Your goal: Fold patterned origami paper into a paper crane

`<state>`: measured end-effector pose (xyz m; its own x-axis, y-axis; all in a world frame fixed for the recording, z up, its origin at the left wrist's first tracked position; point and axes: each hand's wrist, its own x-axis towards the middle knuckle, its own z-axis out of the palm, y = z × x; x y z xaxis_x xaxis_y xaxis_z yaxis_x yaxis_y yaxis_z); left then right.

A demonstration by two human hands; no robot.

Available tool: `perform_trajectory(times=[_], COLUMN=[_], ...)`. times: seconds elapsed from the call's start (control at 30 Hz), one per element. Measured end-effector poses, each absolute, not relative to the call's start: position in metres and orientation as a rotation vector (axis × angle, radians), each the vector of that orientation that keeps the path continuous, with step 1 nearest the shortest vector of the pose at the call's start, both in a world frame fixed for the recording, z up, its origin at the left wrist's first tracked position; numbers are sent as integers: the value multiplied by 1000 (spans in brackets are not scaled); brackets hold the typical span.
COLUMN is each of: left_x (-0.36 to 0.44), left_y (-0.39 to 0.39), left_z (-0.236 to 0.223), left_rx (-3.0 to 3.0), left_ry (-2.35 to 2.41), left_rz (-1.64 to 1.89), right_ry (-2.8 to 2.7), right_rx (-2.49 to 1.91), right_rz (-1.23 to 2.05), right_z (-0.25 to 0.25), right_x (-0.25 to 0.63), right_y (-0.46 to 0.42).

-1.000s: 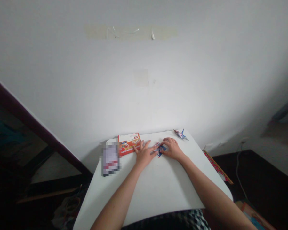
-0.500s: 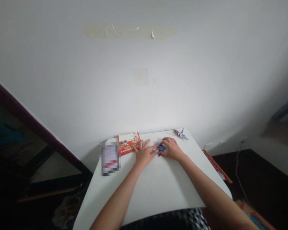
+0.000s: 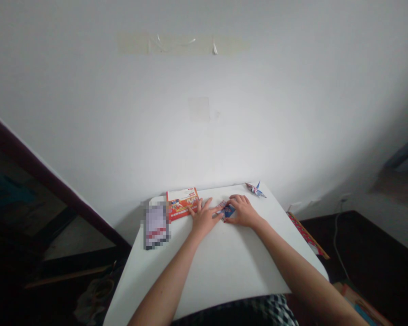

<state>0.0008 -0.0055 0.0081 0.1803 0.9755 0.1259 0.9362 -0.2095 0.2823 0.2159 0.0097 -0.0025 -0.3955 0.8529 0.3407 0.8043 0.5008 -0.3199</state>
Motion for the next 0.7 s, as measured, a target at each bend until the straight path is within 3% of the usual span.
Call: perform_trajectory(times=[0.27, 0.7], left_x=[0, -1], left_y=[-5, -5], left_z=[6, 5], left_rx=[2308, 2312], left_ry=[1871, 1870], left_rz=[435, 444], right_ry=[-2228, -2175], right_rx=[-1339, -1363], right_rz=[239, 130], right_z=[-6, -8], right_x=[223, 217], right_y=[18, 18])
